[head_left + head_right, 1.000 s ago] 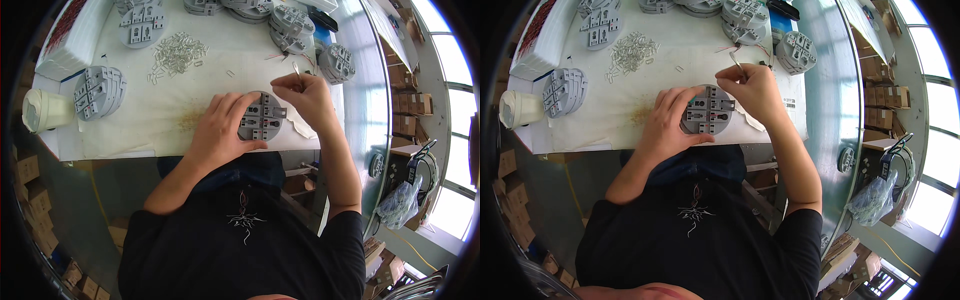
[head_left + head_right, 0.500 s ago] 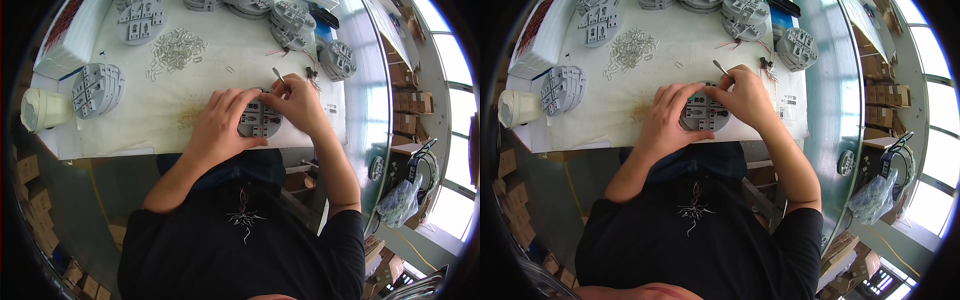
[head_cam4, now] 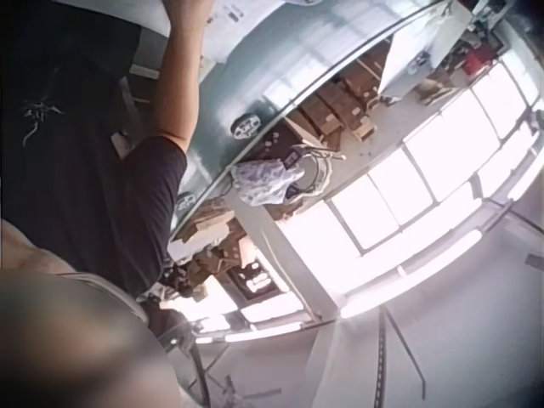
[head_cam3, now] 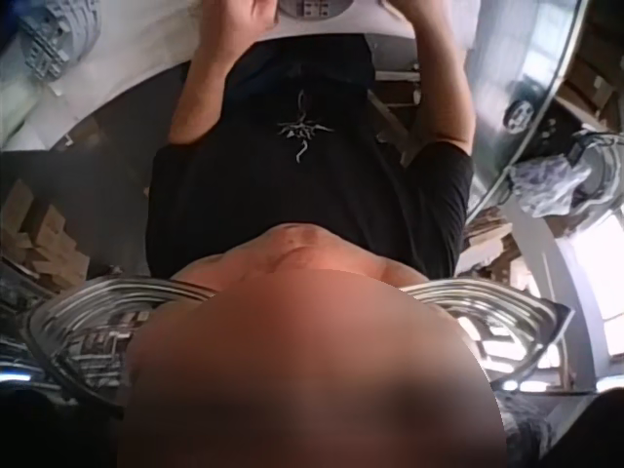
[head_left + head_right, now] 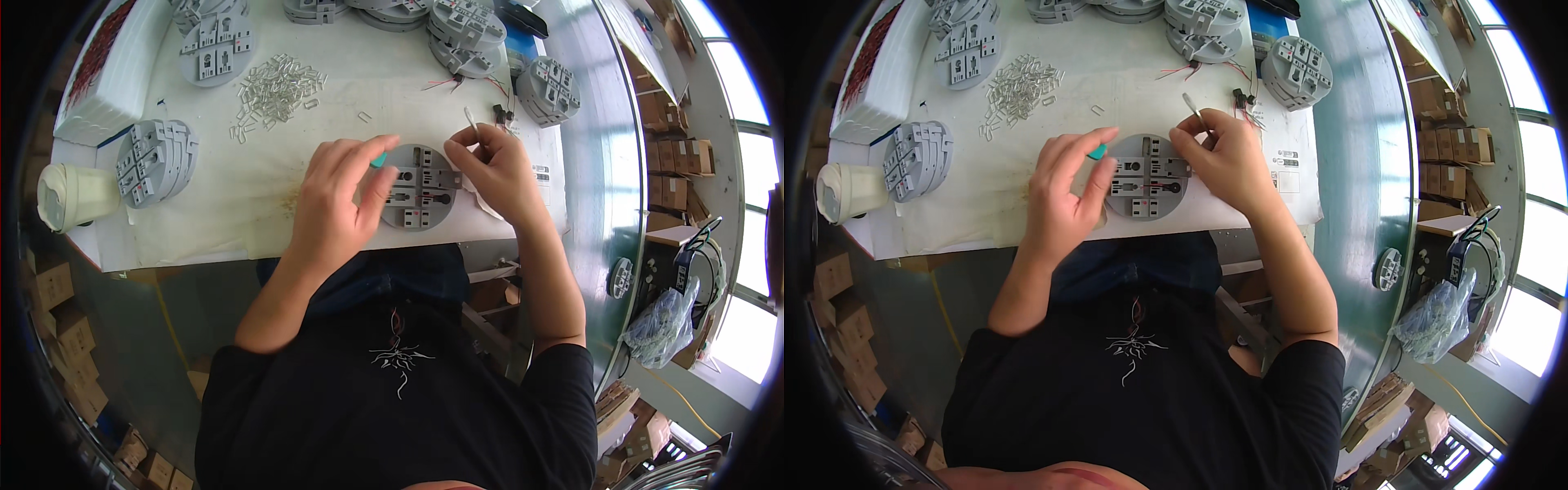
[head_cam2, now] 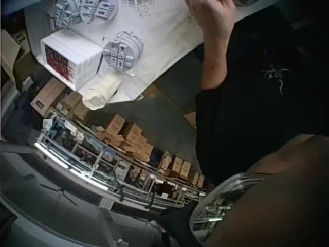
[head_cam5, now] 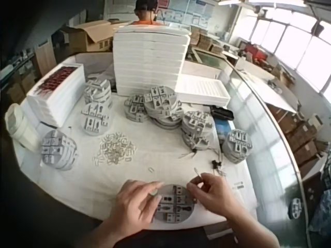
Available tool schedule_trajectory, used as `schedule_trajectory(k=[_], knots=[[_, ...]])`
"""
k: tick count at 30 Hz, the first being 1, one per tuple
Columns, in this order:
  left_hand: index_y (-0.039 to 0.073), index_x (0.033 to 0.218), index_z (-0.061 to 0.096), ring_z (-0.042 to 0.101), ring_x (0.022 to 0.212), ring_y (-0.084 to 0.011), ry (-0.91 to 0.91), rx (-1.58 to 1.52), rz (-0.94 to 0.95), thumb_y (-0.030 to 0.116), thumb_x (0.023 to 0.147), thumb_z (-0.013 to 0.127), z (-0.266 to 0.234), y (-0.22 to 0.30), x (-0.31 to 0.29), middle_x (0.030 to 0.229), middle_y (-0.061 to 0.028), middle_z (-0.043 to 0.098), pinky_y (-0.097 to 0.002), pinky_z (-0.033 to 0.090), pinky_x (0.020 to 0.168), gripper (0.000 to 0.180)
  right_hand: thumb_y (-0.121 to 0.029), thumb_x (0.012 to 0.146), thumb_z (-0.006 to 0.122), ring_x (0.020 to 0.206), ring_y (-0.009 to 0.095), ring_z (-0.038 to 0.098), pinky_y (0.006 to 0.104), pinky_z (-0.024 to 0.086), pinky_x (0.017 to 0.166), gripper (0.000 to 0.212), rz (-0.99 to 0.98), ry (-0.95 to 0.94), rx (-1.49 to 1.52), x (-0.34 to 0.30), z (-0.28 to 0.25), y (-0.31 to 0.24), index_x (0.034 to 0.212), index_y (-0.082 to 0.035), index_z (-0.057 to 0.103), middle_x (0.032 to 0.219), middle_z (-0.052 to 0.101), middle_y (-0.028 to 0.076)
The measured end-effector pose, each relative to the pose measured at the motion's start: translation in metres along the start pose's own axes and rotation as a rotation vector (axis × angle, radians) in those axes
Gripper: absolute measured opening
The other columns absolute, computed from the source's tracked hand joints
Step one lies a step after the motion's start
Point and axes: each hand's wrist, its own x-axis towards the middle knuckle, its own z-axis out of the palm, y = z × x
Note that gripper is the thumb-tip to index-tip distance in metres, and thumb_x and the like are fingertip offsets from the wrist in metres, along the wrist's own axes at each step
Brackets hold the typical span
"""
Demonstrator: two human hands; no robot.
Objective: Assembling small electronic components onto circular base plates at a production workbench.
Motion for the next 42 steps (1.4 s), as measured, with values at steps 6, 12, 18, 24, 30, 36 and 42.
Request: schedule_trajectory(k=[6, 12, 18, 24, 30, 36, 42], knots=[[0.002, 0.124, 0.064, 0.071, 0.092, -0.0311, -0.186, -0.080, -0.121, 0.011, 0.095, 0.078, 0.001, 0.016, 0.030, 0.103, -0.0147, 0.072, -0.0394, 0.058, 0.083, 0.034, -0.023, 0.101, 0.074, 0.061, 0.002, 0.046, 0.0215, 0.033, 0.053, 0.023, 0.010, -0.033, 0.312, 0.004, 0.002, 0.017, 0.103, 0.000, 0.071, 0.075, 0.060, -0.004], [0.003, 0.110, 0.062, 0.071, 0.086, -0.0319, -0.361, 0.170, 0.014, 0.011, 0.095, 0.073, 0.012, 0.018, 0.051, 0.088, -0.0138, 0.070, -0.0437, 0.057, 0.077, 0.020, -0.023, 0.102, 0.074, 0.059, 0.003, 0.046, 0.0217, 0.034, 0.052, 0.022, 0.008, -0.037, 0.445, 0.004, -0.002, 0.016, 0.100, -0.001, 0.071, 0.076, 0.059, -0.004], [0.004, 0.112, 0.064, 0.070, 0.088, -0.0289, -0.413, 0.407, 0.143, 0.017, 0.091, 0.077, 0.013, 0.019, 0.057, 0.085, -0.0109, 0.069, -0.0414, 0.057, 0.077, 0.028, -0.033, 0.109, 0.063, 0.058, 0.004, 0.046, 0.0229, 0.033, 0.052, 0.034, 0.022, -0.096, 0.429, 0.002, -0.005, 0.008, 0.098, -0.001, 0.070, 0.072, 0.056, -0.003], [0.008, 0.137, 0.062, 0.069, 0.096, -0.0292, -0.326, 0.652, 0.112, 0.032, 0.077, 0.091, 0.011, 0.060, 0.054, 0.115, -0.0142, 0.068, -0.0416, 0.057, 0.082, 0.071, -0.042, 0.116, 0.047, 0.056, 0.006, 0.045, 0.0245, 0.034, 0.051, 0.050, -0.019, -0.009, 0.554, -0.006, -0.016, 0.003, 0.092, -0.003, 0.067, 0.069, 0.054, -0.001], [0.008, 0.132, 0.058, 0.065, 0.107, -0.0357, -0.486, 0.352, 0.115, 0.036, 0.066, 0.099, -0.006, 0.062, 0.044, 0.133, -0.0191, 0.053, -0.0442, 0.058, 0.089, 0.083, -0.043, 0.118, 0.039, 0.055, 0.009, 0.045, 0.0271, 0.036, 0.052, 0.056, -0.233, 0.199, 0.601, -0.017, -0.031, 0.001, 0.083, -0.005, 0.061, 0.064, 0.051, -0.002], [0.007, 0.130, 0.054, 0.063, 0.118, -0.0401, -0.086, -0.018, 0.046, 0.027, 0.066, 0.101, 0.011, 0.010, -0.018, 0.146, -0.0243, 0.044, -0.0430, 0.057, 0.095, 0.082, -0.041, 0.115, 0.047, 0.053, 0.025, 0.056, 0.0385, 0.044, 0.053, 0.057, -0.253, 0.005, -0.062, -0.029, -0.020, -0.013, 0.078, -0.001, 0.063, 0.060, 0.059, 0.009], [0.005, 0.146, 0.050, 0.063, 0.121, -0.0390, -0.136, -0.160, -0.114, 0.030, 0.066, 0.101, -0.003, 0.009, -0.022, 0.142, -0.0196, 0.056, -0.0446, 0.055, 0.098, 0.098, -0.033, 0.109, 0.057, 0.060, 0.047, 0.061, 0.0541, 0.049, 0.057, 0.052, -0.417, -0.153, -0.696, -0.033, 0.004, -0.025, 0.069, -0.001, 0.065, 0.063, 0.062, 0.023]])
